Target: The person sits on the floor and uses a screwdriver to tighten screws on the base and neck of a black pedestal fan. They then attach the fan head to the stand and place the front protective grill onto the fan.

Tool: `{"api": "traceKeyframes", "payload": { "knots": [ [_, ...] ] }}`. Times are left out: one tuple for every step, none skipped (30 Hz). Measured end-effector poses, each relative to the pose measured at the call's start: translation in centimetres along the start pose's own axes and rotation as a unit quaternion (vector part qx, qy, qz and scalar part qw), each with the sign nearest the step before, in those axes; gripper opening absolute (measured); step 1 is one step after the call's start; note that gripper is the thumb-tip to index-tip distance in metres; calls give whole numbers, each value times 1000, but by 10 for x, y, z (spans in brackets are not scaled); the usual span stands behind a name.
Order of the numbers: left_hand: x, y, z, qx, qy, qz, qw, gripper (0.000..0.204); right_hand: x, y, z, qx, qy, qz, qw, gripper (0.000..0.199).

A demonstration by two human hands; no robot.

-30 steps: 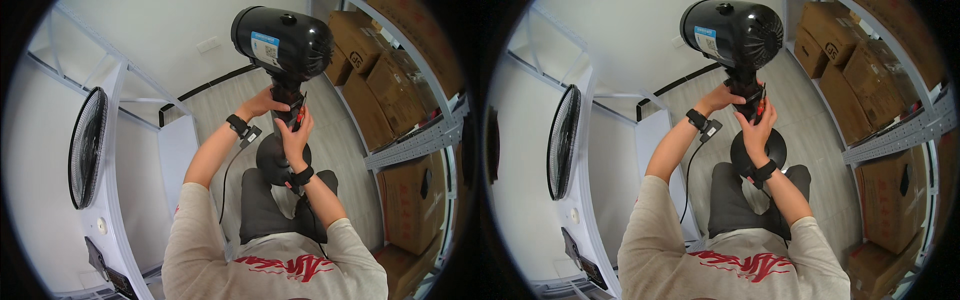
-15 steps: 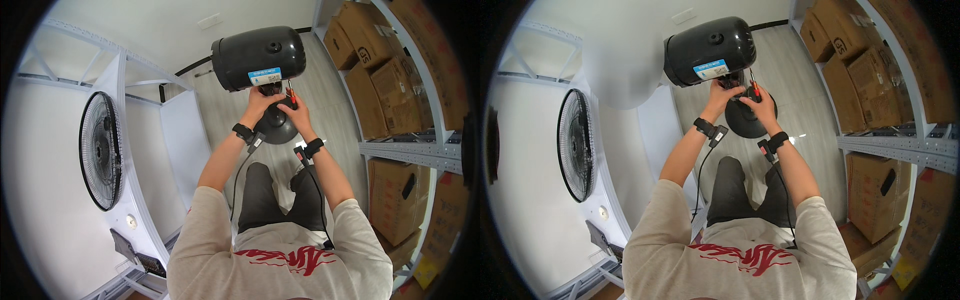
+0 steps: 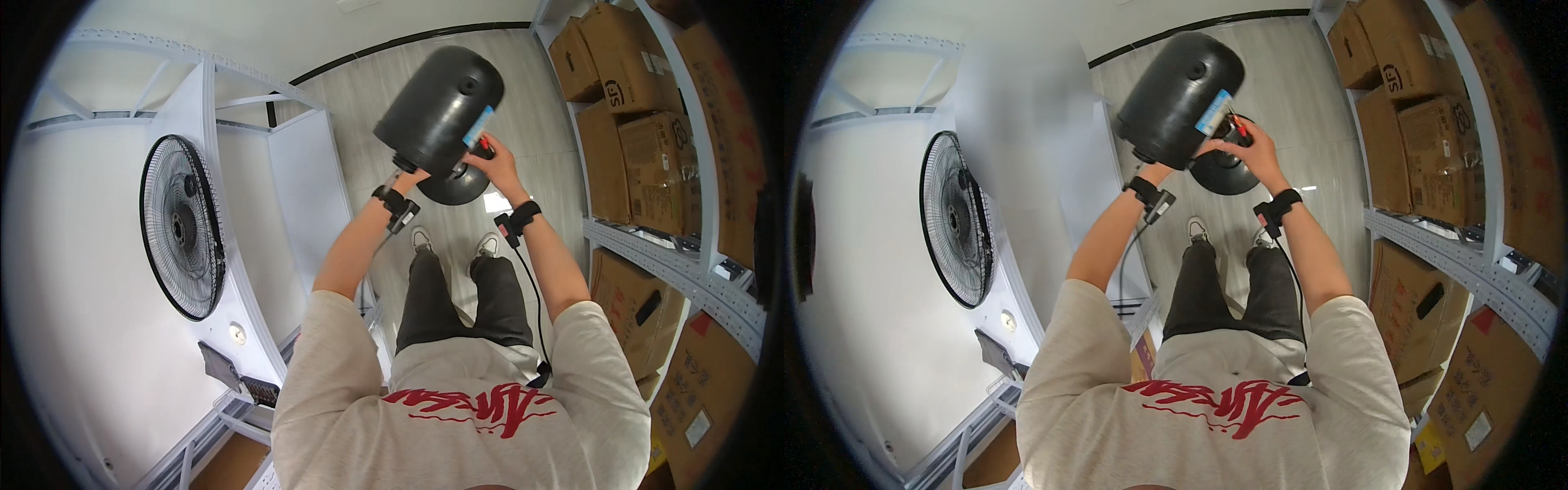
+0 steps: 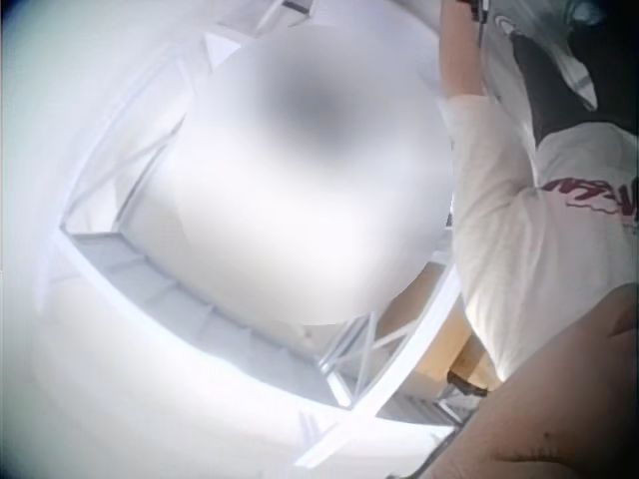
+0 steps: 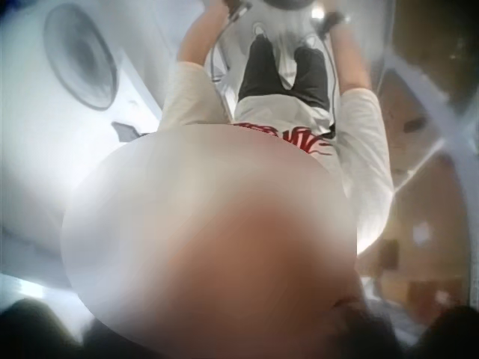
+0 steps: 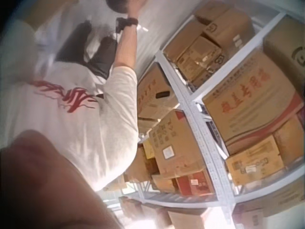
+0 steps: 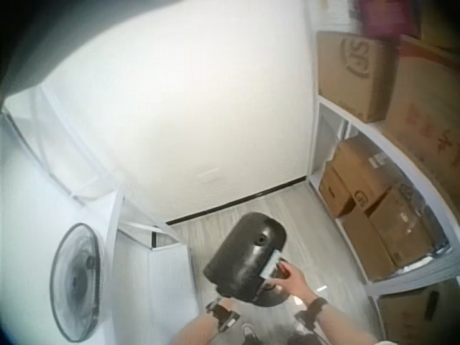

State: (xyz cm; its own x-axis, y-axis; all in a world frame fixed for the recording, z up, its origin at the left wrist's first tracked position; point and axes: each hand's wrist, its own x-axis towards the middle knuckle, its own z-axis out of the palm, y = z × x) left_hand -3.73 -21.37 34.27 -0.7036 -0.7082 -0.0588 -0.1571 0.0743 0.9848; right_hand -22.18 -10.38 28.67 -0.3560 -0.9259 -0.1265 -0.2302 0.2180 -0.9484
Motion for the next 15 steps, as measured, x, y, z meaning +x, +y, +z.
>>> {"api": "traceKeyframes", "payload": {
  "knots": [
    [2,-3,-9,19,-14,0,1000,36,-1,2,-4,33,-7,23,999,66],
    [6,-7,-15,37,-28,1,999,36,-3,2,-6,66,-13,44,997,67],
    [11,-10,-23,53,-39,2,998,37,-5,1,-7,98,-17,66,993,67],
    [15,-14,-29,66,-46,0,997,37,-6,0,-3,102,-5,66,993,69],
    [19,-16,-35,77,-49,1,996,37,-7,-1,1,104,7,64,993,70],
    [23,-17,-37,85,-53,2,995,37,-8,-1,6,106,19,62,992,72],
    [25,-18,-39,93,-53,4,994,38,-9,4,12,137,23,50,989,76],
    [28,-21,-39,100,-53,8,994,38,-11,11,17,116,38,50,991,77],
    [28,-23,-37,106,-51,11,993,38,-14,17,21,94,52,49,993,77],
    [27,-26,-35,110,-49,11,993,38,-17,24,25,73,66,48,994,77],
    [28,-26,-34,114,-48,15,992,38,-18,22,26,56,66,51,995,79],
    [29,-27,-30,116,-49,18,992,39,-18,21,27,54,79,57,994,79],
    [28,-28,-29,121,-47,20,991,39,-18,20,29,51,91,64,992,79],
    [28,-29,-27,125,-44,22,991,39,-16,11,28,48,102,67,991,79],
    [29,-31,-26,129,-39,24,991,39,-14,3,22,-12,106,54,993,73]
  ]
}}
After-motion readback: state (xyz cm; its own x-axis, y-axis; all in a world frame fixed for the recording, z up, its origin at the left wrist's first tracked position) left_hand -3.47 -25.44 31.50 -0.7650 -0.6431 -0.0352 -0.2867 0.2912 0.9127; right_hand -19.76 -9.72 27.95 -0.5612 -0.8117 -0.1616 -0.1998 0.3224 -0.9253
